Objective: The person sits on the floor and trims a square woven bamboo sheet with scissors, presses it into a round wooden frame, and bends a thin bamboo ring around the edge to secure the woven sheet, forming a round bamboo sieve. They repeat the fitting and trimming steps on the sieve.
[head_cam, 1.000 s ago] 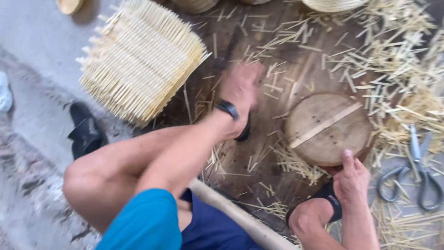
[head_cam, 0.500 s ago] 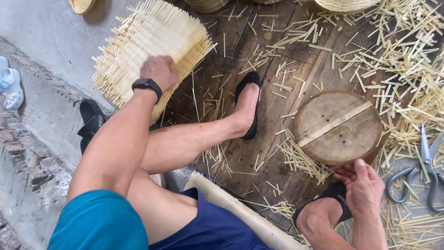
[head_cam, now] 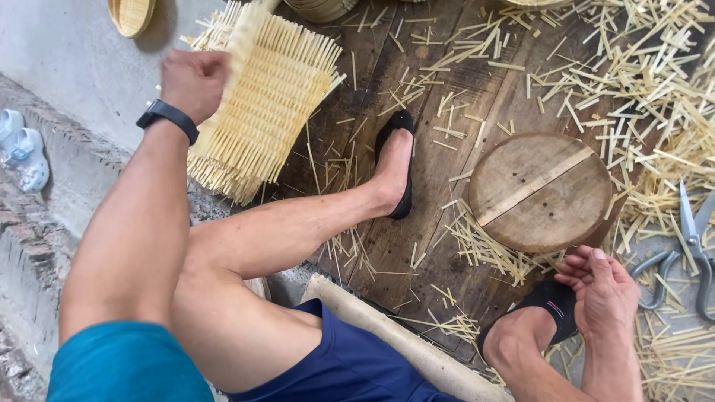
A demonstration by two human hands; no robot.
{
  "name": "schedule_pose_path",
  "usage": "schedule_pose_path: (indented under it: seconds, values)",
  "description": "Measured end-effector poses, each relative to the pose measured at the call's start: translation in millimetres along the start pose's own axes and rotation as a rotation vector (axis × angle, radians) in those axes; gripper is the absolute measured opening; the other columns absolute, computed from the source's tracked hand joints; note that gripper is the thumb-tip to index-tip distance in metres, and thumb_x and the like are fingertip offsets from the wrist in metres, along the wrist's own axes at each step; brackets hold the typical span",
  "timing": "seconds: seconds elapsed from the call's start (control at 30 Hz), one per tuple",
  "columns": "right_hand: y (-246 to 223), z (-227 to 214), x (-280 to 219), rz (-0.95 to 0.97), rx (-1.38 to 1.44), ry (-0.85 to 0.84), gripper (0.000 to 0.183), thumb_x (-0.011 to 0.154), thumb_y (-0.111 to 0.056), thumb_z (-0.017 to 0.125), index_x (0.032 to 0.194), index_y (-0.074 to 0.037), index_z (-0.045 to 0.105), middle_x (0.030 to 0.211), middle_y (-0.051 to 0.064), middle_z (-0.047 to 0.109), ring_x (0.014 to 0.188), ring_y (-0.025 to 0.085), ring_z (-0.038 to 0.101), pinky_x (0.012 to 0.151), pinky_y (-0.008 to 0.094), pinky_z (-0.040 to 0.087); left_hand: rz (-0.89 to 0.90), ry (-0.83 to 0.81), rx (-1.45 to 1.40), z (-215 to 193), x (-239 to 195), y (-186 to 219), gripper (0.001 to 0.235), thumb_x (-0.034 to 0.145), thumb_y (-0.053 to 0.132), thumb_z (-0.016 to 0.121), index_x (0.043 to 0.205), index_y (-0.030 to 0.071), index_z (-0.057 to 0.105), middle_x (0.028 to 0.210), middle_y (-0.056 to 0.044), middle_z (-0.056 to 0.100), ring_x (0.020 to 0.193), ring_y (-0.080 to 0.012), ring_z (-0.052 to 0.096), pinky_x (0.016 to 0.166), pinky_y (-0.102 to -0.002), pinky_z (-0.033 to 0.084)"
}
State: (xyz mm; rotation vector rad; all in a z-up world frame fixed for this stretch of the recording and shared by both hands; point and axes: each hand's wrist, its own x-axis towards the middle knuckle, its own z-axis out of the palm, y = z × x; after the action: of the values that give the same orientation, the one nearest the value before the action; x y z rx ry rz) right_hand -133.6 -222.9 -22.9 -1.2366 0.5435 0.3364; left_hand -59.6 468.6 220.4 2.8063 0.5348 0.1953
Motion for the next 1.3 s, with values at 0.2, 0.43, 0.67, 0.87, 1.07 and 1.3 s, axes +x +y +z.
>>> schedule_pose_path:
  seconds: [0.2,0.43,0.67,0.87,1.07,1.3]
  values:
    - [-25,-4,-11,-0.219,0.031,-0.019,0.043,0.118,-0.038,0.059,0.128,0.004,0.061,0.106,0.015,0.067,0.095,0.026,0.066,0.083,0.040,0.056,0.602,0.311,0.421,-26,-79,199,0.021,0.106,0.002,0.068,0.085,0.001,0.070,0.064,-0.013,0.062,0.056,-0.0261,0.060,0.047,-0.038,0.046]
    - [-99,50,-5,-0.018,0.390,-0.199,0.081,0.088,-0.066,0.059,0.128,0.005,0.064,0.120,0.018,0.075,0.109,0.028,0.074,0.094,0.040,0.060,1.360,-0.160,-0.151,192,-185,288,0.034,0.091,0.005,0.062,0.124,-0.002,0.068,0.129,-0.019,0.069,0.124,-0.0286,0.064,0.112,-0.045,0.047]
    - [-88,37,19,-0.028,-0.179,0.067,0.032,0.088,-0.003,0.081,0.118,0.004,0.071,0.113,0.017,0.075,0.095,0.021,0.074,0.086,0.036,0.063,1.568,-0.109,-0.290,190,-166,330,0.027,0.093,0.012,0.066,0.118,0.003,0.072,0.118,-0.011,0.072,0.124,-0.0266,0.062,0.124,-0.053,0.033]
    - [-100,40,23,0.041,-0.167,0.061,0.034,0.085,-0.002,0.080,0.118,0.003,0.070,0.112,0.019,0.075,0.096,0.023,0.075,0.084,0.038,0.065,1.569,-0.041,-0.223,215,-143,321,0.016,0.097,0.011,0.073,0.113,0.009,0.074,0.112,-0.006,0.072,0.119,-0.0226,0.062,0.126,-0.052,0.030]
    - [-97,39,24,0.060,-0.163,0.064,0.036,0.085,0.000,0.078,0.119,0.003,0.069,0.112,0.019,0.075,0.097,0.023,0.076,0.085,0.038,0.066,1.408,-0.016,-0.173,241,-117,287,0.019,0.096,0.010,0.076,0.115,0.012,0.074,0.122,-0.007,0.071,0.125,-0.0230,0.060,0.125,-0.054,0.028]
    - [-93,38,24,0.018,-0.133,0.047,0.035,0.087,0.001,0.078,0.121,0.003,0.069,0.115,0.018,0.074,0.099,0.022,0.074,0.086,0.037,0.064,0.827,0.160,0.016,243,-85,268,0.092,0.072,0.058,0.080,0.137,-0.004,0.060,0.140,-0.031,0.059,0.132,-0.0390,0.052,0.113,-0.051,0.033]
